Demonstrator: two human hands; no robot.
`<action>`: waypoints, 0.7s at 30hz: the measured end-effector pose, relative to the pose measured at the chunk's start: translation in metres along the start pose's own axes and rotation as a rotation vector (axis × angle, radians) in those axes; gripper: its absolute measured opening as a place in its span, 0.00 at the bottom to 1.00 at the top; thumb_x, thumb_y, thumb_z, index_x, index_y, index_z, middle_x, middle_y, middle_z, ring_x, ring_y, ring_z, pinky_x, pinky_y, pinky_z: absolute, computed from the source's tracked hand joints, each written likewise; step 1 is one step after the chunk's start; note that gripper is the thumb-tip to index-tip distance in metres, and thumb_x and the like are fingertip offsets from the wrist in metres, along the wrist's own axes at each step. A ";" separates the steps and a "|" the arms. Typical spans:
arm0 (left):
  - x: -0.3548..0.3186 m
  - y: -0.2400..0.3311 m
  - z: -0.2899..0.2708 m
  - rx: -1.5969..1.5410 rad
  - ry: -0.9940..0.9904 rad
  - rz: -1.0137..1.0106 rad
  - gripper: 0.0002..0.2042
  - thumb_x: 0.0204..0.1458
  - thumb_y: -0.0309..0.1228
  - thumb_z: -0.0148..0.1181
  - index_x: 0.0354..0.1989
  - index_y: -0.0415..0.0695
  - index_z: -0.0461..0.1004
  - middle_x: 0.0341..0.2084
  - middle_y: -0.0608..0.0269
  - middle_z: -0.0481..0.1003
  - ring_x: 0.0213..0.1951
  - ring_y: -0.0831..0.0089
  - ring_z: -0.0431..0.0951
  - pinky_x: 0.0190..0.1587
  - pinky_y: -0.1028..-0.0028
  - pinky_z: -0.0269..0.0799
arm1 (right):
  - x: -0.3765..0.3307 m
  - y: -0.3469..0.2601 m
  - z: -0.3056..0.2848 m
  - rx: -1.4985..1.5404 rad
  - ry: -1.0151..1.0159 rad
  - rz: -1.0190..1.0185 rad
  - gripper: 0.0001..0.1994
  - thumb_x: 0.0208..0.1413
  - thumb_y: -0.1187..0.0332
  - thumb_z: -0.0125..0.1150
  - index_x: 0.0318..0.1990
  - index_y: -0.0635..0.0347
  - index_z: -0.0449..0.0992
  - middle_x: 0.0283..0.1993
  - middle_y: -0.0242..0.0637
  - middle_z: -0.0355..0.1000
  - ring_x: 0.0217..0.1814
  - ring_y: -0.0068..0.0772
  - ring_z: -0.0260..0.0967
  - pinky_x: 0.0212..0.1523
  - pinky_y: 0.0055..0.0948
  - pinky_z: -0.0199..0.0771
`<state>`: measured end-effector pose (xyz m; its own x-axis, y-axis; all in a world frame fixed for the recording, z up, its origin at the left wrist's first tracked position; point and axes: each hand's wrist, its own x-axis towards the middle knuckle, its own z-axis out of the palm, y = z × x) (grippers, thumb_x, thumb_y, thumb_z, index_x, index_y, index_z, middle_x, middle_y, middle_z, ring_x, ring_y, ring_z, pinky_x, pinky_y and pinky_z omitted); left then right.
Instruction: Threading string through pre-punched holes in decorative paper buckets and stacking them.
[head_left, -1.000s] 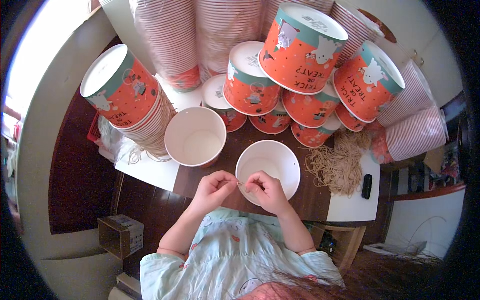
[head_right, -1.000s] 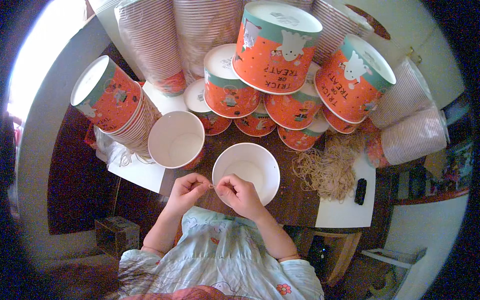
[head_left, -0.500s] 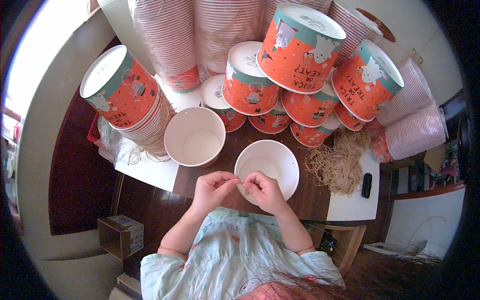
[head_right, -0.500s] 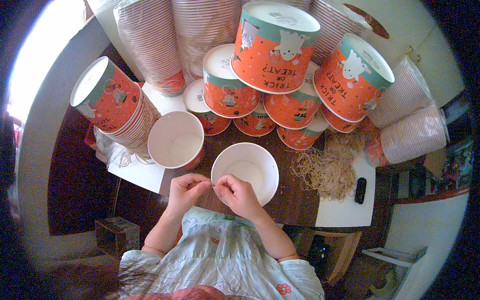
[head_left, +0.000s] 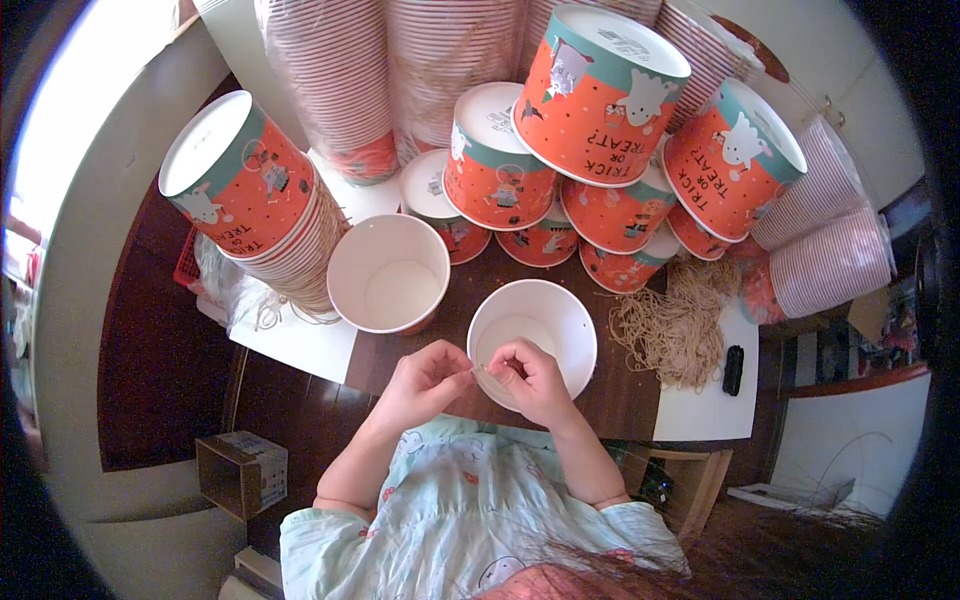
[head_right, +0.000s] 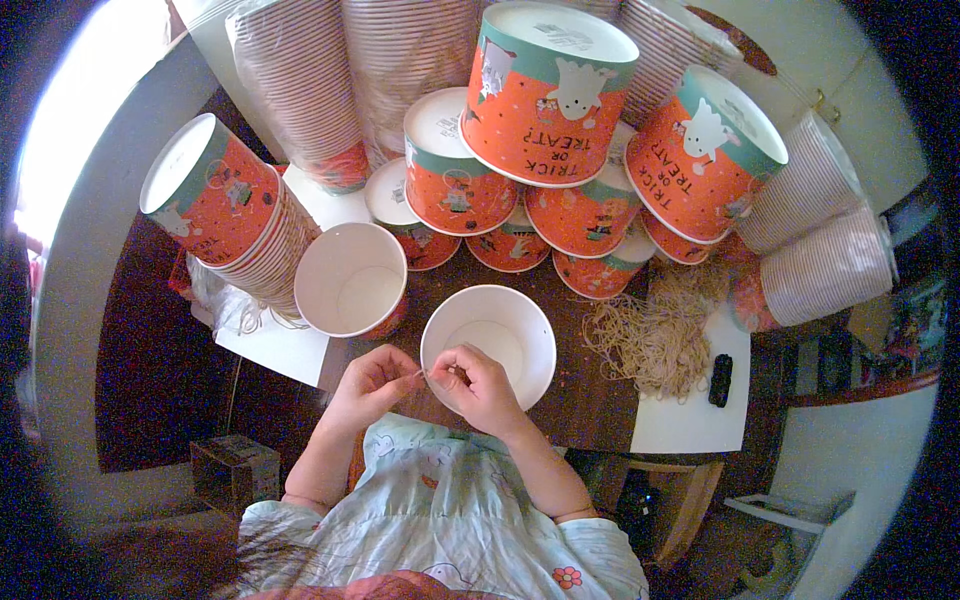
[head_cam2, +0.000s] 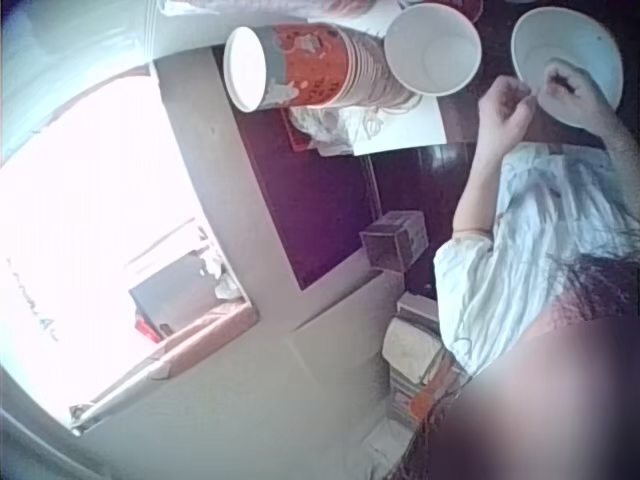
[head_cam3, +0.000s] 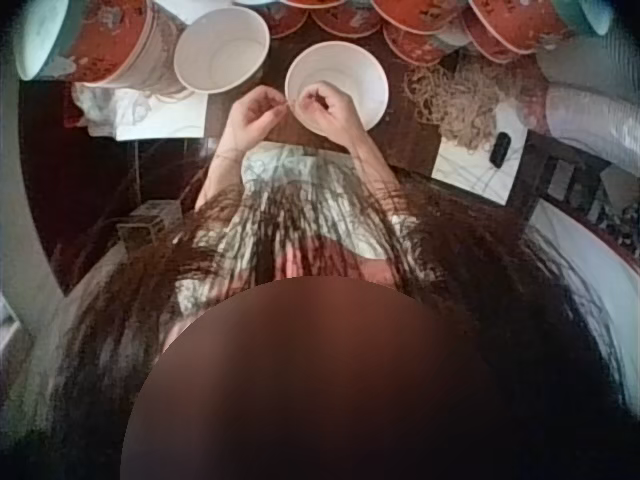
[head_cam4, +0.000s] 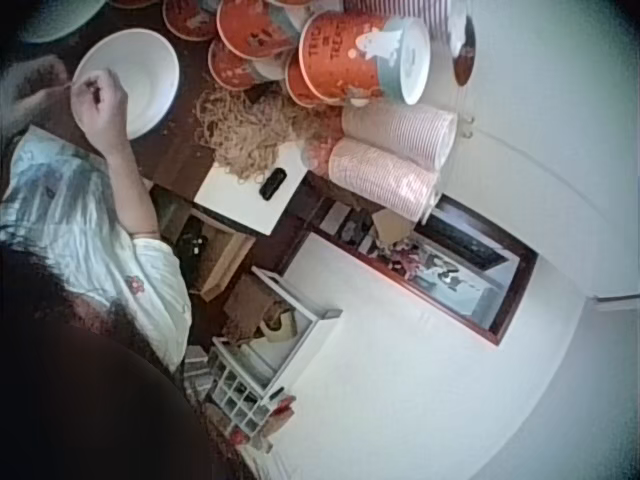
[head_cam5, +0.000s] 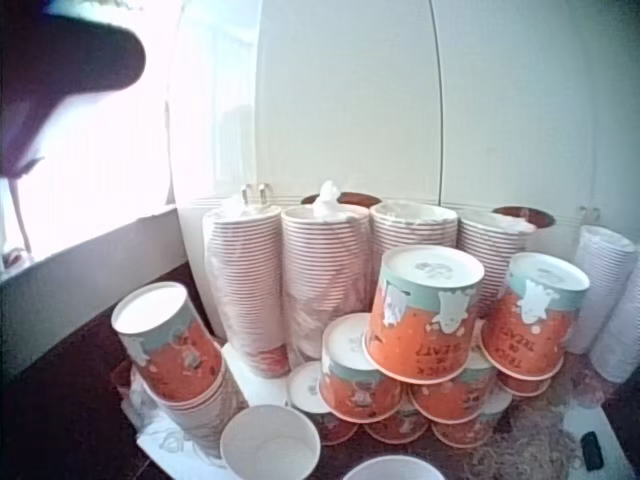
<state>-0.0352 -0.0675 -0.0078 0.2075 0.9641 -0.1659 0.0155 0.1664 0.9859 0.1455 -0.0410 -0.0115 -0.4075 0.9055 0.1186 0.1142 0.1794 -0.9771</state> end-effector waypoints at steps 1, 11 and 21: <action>-0.001 0.005 0.002 -0.088 -0.027 -0.036 0.04 0.48 0.23 0.54 0.31 0.37 0.68 0.27 0.66 0.71 0.31 0.82 0.70 0.34 0.82 0.66 | 0.000 0.000 -0.001 -0.069 -0.013 -0.038 0.05 0.51 0.72 0.55 0.31 0.62 0.68 0.30 0.29 0.66 0.28 0.16 0.60 0.28 0.15 0.61; -0.003 0.003 0.003 -0.031 -0.018 -0.014 0.04 0.48 0.26 0.54 0.29 0.39 0.69 0.22 0.74 0.67 0.23 0.89 0.62 0.24 0.87 0.57 | -0.003 0.000 0.005 0.009 -0.011 -0.063 0.05 0.50 0.70 0.55 0.31 0.61 0.68 0.27 0.35 0.67 0.26 0.26 0.64 0.26 0.23 0.64; -0.003 0.002 0.008 0.029 0.054 0.001 0.04 0.47 0.26 0.57 0.29 0.38 0.71 0.20 0.74 0.68 0.22 0.90 0.62 0.23 0.87 0.57 | -0.004 -0.001 0.006 -0.009 0.010 -0.019 0.06 0.52 0.68 0.54 0.31 0.61 0.67 0.24 0.34 0.67 0.24 0.23 0.63 0.25 0.22 0.64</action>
<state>-0.0283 -0.0717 -0.0050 0.1540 0.9742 -0.1648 0.0441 0.1599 0.9862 0.1413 -0.0475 -0.0117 -0.4008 0.9056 0.1385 0.1146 0.1996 -0.9732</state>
